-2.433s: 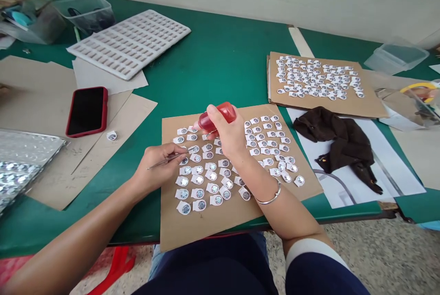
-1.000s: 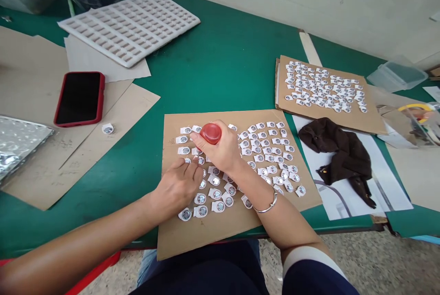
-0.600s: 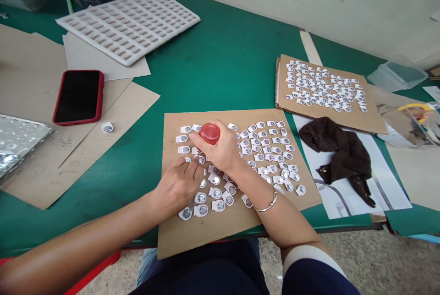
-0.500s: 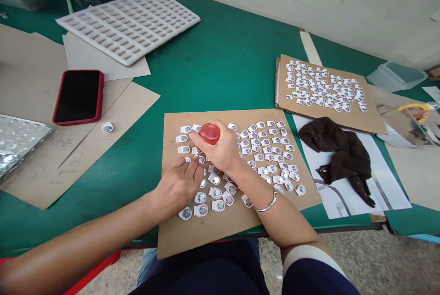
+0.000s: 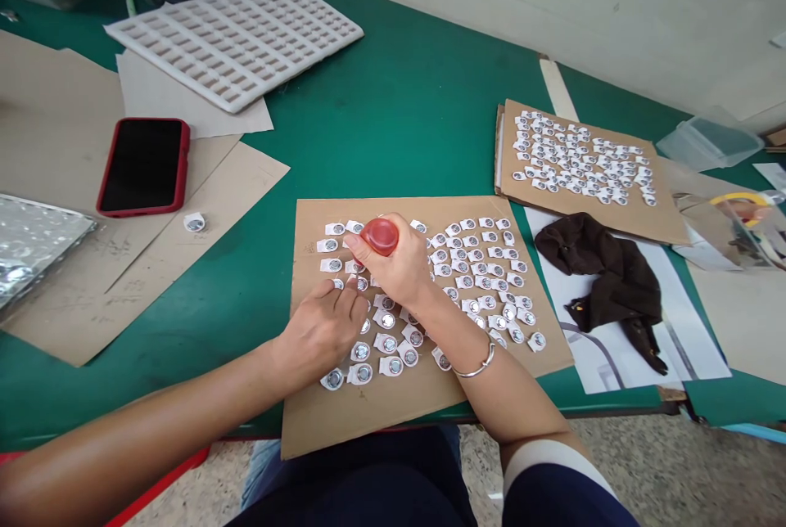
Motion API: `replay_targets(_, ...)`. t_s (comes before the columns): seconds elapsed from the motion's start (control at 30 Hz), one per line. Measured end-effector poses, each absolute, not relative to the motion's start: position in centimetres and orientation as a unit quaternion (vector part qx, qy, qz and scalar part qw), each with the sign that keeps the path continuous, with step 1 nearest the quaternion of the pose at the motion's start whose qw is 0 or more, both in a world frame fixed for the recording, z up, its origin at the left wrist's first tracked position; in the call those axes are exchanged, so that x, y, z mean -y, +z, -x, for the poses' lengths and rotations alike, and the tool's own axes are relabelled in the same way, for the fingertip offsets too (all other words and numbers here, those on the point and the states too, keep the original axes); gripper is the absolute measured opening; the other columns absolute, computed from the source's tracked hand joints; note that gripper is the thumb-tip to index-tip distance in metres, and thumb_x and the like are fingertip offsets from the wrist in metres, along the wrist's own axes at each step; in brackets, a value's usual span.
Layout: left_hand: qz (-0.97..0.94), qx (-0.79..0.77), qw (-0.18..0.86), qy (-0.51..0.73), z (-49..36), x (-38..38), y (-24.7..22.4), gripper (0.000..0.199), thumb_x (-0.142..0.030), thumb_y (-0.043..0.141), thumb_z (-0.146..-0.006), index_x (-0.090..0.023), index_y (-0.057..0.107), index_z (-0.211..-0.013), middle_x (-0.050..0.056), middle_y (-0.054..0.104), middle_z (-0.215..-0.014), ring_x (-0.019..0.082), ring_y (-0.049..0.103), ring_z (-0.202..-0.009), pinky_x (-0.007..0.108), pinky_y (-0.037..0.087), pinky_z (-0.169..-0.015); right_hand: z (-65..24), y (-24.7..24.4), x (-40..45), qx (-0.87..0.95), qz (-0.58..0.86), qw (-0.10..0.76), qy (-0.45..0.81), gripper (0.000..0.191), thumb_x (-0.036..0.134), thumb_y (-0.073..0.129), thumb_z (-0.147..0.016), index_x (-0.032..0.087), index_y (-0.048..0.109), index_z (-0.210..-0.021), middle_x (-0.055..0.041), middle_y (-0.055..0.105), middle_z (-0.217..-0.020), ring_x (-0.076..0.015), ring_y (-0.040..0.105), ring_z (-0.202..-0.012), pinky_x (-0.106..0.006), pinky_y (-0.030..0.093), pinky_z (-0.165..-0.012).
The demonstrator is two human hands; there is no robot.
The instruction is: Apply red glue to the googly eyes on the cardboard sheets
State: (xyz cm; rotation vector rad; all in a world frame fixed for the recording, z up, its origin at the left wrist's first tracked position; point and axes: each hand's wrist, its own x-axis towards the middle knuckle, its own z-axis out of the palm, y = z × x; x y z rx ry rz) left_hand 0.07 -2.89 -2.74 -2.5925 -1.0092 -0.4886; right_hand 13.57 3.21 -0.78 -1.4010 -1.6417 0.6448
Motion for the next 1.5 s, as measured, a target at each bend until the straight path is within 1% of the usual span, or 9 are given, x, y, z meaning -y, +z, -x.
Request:
replay_targets(0.2,0.915,0.353,0.114,-0.159,0.0,3.1,-3.1,0.028,0.003,0.033,-0.081,-0.012,0.054,-0.068,0.013,0.061,-0.066,0.024,0.057,-0.061,0.039,0.041,-0.063,-13.6,-0.9,-3.1,0.648,0.572,0.425,0.269,0.031,0.050,0.068,-0.072,0.022,0.056,-0.077,-0.0009,0.065,-0.067,-0.0164,0.060,-0.062,-0.033,0.049,-0.061)
replay_targets(0.5,0.905,0.360,0.151,-0.168,0.0,3.1,-3.2,0.023,-0.001,0.038,-0.078,-0.013,0.052,-0.065,0.012,0.060,-0.062,0.021,0.056,-0.053,0.033,0.041,-0.055,-13.8,-1.6,-3.2,0.645,0.566,0.452,0.242,0.028,0.046,0.069,-0.072,0.021,0.057,-0.078,-0.0018,0.064,-0.069,-0.0172,0.060,-0.065,-0.034,0.049,-0.063)
replay_targets(0.73,0.902,0.363,0.138,-0.186,0.0,3.2,-3.0,0.020,0.001,0.040,-0.073,-0.011,0.054,-0.065,0.016,0.063,-0.065,0.022,0.056,-0.051,0.034,0.041,-0.054,-14.2,-1.8,-3.3,0.613,0.571,0.475,0.268,0.029,0.048,0.065,-0.075,0.020,0.058,-0.076,-0.0034,0.064,-0.067,-0.0183,0.061,-0.062,-0.035,0.052,-0.061)
replay_targets(1.03,0.902,0.366,0.125,-0.193,0.0,3.7,-3.5,0.021,0.002,0.041,-0.074,-0.009,0.058,-0.067,0.015,0.062,-0.062,0.023,0.057,-0.053,0.034,0.042,-0.053,-13.9,-1.1,-3.9,0.559,0.523,0.538,0.352,0.026,0.045,0.064,-0.077,0.021,0.055,-0.076,-0.0015,0.063,-0.063,-0.0160,0.061,-0.049,-0.027,0.044,-0.040)
replay_targets(1.1,0.901,0.369,0.094,-0.207,0.4,3.5,-3.2,0.021,0.002,0.042,-0.072,-0.009,0.059,-0.068,0.013,0.061,-0.062,0.021,0.056,-0.053,0.033,0.042,-0.053,-14.2,-0.6,-4.2,0.537,0.518,0.558,0.364,0.027,0.046,0.061,-0.079,0.020,0.055,-0.080,-0.0014,0.063,-0.065,-0.0152,0.060,-0.047,-0.025,0.041,-0.036)
replay_targets(1.2,0.879,0.412,-0.030,-0.237,1.9,2.4,-2.1,0.018,-0.002,0.045,-0.074,-0.011,0.060,-0.072,0.009,0.062,-0.064,0.019,0.054,-0.054,0.032,0.041,-0.054,-15.0,0.8,-4.8,0.499,0.506,0.597,0.373,0.028,0.047,0.056,-0.082,0.020,0.055,-0.086,-0.0017,0.064,-0.068,-0.0141,0.061,-0.049,-0.023,0.040,-0.037)
replay_targets(1.3,0.771,0.521,-0.176,-0.322,4.3,0.5,-0.5,0.016,-0.016,0.048,-0.083,-0.014,0.064,-0.083,0.005,0.063,-0.067,0.016,0.055,-0.056,0.028,0.040,-0.056,-16.9,2.5,-5.5,0.459,0.498,0.619,0.398,0.036,0.053,0.053,-0.082,0.018,0.056,-0.087,-0.0037,0.065,-0.074,-0.0117,0.061,-0.053,-0.021,0.041,-0.040)
replay_targets(1.37,0.698,0.565,-0.226,-0.378,5.8,-0.6,0.4,0.017,-0.024,0.049,-0.085,-0.016,0.064,-0.082,0.003,0.063,-0.067,0.014,0.053,-0.056,0.027,0.039,-0.056,-19.2,3.1,-5.9,0.427,0.502,0.634,0.406,0.043,0.058,0.049,-0.081,0.016,0.056,-0.084,-0.0043,0.064,-0.075,-0.0088,0.059,-0.054,-0.018,0.041,-0.042)
replay_targets(1.5,0.635,0.591,-0.272,-0.416,7.3,-1.9,1.3,0.027,-0.032,0.046,-0.087,-0.017,0.060,-0.069,0.004,0.063,-0.072,0.015,0.053,-0.058,0.027,0.037,-0.055,-25.6,2.3,-5.9,0.350,0.574,0.684,0.284,0.040,0.059,0.053,-0.077,0.020,0.049,-0.088,0.0015,0.060,-0.078,-0.0019,0.047,-0.045,-0.013,0.037,-0.039)
